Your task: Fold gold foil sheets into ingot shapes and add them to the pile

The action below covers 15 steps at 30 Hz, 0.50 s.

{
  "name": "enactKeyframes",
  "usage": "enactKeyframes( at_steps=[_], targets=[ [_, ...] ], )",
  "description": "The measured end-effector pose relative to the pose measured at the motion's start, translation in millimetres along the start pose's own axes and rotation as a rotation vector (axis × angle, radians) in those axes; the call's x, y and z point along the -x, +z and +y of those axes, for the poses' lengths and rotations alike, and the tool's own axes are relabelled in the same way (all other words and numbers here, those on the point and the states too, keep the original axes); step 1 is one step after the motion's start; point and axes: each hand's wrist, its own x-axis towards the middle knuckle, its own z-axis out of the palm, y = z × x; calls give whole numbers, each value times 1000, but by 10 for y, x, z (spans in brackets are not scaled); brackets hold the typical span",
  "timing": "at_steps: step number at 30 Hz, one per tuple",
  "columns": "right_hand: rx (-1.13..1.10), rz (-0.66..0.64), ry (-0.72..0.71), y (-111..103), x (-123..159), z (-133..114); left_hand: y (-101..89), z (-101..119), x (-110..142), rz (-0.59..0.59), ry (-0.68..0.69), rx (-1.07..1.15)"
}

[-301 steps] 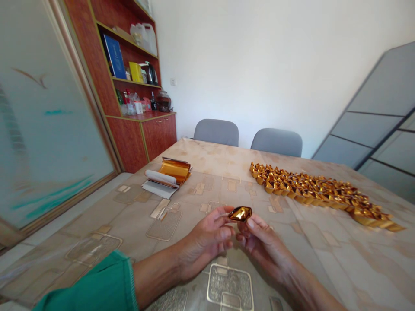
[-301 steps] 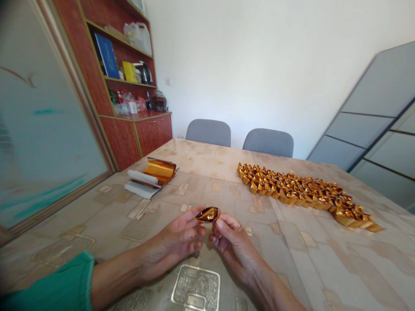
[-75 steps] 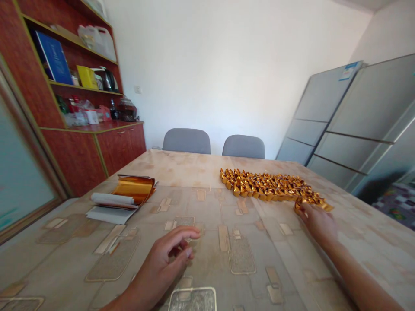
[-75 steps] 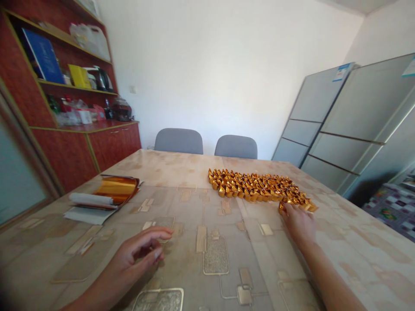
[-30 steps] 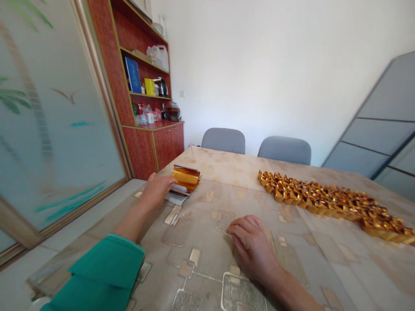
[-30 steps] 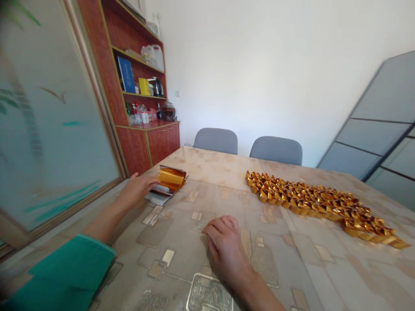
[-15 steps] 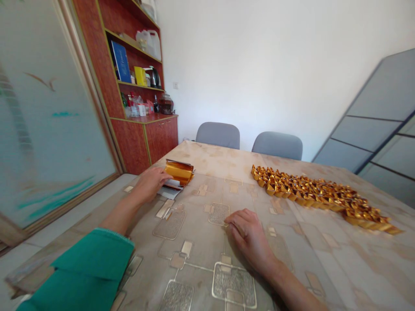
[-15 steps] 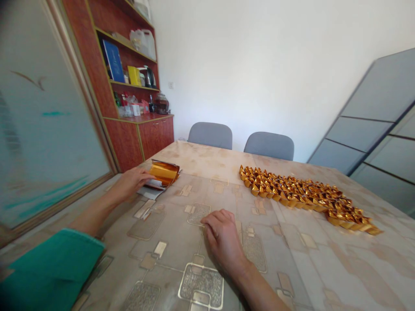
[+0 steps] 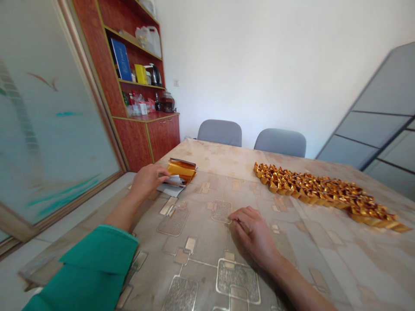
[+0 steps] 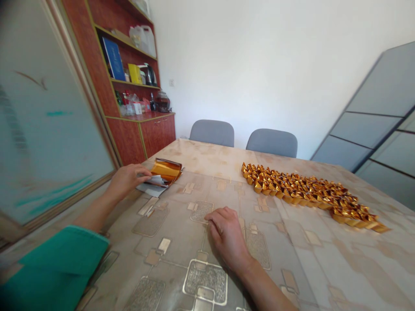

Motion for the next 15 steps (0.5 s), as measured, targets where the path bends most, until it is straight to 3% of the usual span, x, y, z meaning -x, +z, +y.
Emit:
enactKeyframes(
  at_steps=[6, 15],
  targets=[
    [-25, -21, 18, -6, -1, 25, -30, 32, 46, 49, -119, -8],
    [-71, -33, 40, 6, 0, 29, 59, 18, 10, -32, 11, 79]
  ],
)
